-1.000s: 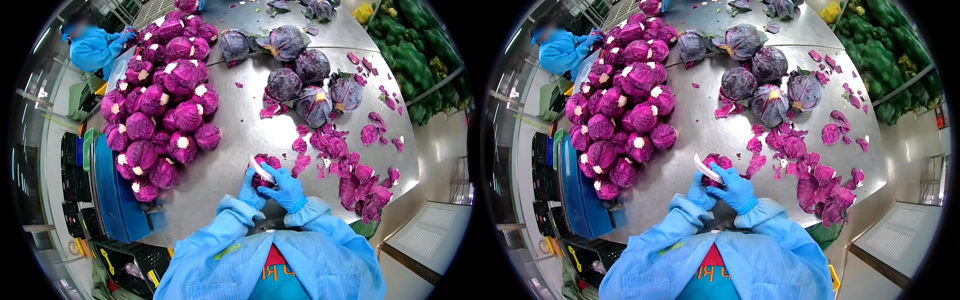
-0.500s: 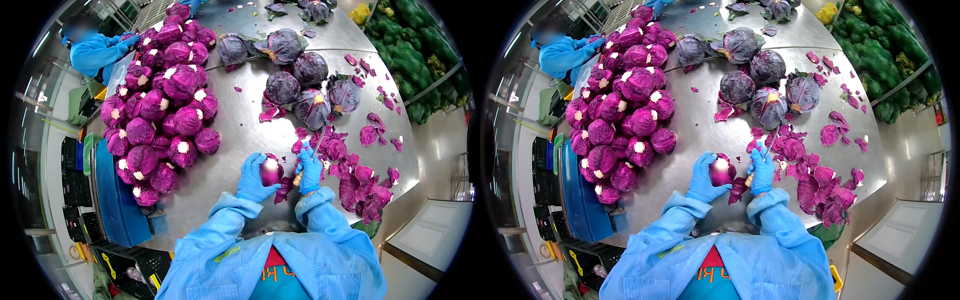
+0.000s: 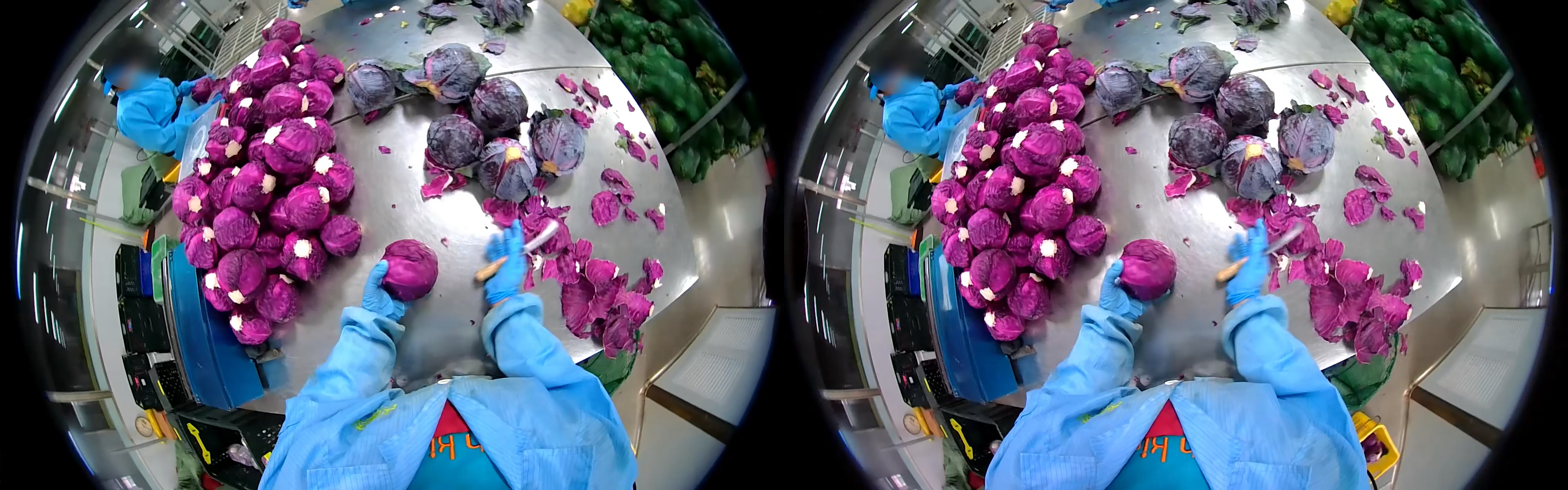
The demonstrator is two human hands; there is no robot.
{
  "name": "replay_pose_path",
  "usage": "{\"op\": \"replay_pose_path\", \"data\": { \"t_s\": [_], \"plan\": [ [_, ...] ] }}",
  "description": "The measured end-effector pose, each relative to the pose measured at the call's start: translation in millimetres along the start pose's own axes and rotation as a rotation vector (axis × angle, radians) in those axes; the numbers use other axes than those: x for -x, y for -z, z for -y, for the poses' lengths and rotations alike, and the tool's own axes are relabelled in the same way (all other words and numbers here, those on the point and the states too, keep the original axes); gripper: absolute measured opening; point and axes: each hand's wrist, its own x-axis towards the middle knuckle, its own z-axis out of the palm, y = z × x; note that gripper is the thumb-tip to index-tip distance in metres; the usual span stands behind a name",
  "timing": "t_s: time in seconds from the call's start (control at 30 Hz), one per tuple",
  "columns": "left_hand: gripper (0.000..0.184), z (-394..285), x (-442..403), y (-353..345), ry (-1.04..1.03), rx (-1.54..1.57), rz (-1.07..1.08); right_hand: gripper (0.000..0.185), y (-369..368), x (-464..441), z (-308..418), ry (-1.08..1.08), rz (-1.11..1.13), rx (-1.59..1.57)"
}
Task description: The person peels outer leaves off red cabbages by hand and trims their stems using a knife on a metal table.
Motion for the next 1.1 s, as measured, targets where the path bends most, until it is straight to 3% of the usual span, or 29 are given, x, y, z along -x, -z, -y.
{"op": "replay_pose_path", "data": {
  "t_s": [0.07, 0.33, 0.4, 0.47, 0.53, 0.6, 0.7, 0.77, 0.83, 0.93, 1.07, 1.1],
  "plan": [
    [0.069, -0.5, 19.1, -25.2, 0.086, 0.154, 0.107, 0.052, 42.2, -31.1, 21.1, 0.102, -0.039, -0.033],
    [0.077, 28.9, 13.0, -35.9, 0.228, 0.260, 0.082, 0.062, 216.3, 0.0, 148.7, 0.473, -0.328, 0.146],
    [0.076, 37.3, 12.7, -38.4, 0.259, 0.305, 0.125, 0.059, 252.6, 21.5, 166.5, 0.492, -0.465, 0.152],
    [0.081, 43.8, 15.4, -43.4, 0.223, 0.246, 0.148, 0.043, 277.7, 42.3, 175.4, 0.404, -0.638, 0.137],
    [0.083, 49.1, 17.2, -45.3, 0.185, 0.197, 0.161, 0.037, 269.0, 60.6, 172.4, 0.510, -0.633, 0.221],
    [0.081, 54.3, 18.8, -43.4, 0.157, 0.150, 0.161, 0.035, 231.2, 63.0, 151.7, 0.538, -0.506, 0.186],
    [0.078, 63.3, 24.2, -40.4, 0.084, 0.037, 0.142, 0.037, 136.0, 91.2, 136.6, 0.131, -0.067, 0.404],
    [0.077, 65.7, 28.5, -39.2, 0.065, -0.049, 0.120, 0.050, 85.1, 98.8, 112.1, 0.139, 0.165, 0.673],
    [0.075, 63.1, 36.7, -46.9, 0.052, -0.102, 0.090, 0.064, 46.3, 111.6, 114.0, 0.297, 0.519, 1.011],
    [0.076, 60.8, 36.8, -54.2, -0.017, -0.251, 0.291, 0.072, 25.4, 105.9, 97.8, 0.472, 0.734, 1.191],
    [0.079, 58.7, 44.6, -58.1, -0.011, -0.166, 0.179, 0.063, 29.1, 84.0, 103.9, 0.622, 0.975, 1.235],
    [0.078, 58.9, 44.0, -56.0, 0.016, -0.144, 0.172, 0.059, 27.3, 85.1, 102.8, 0.694, 0.947, 1.260]
  ]
}}
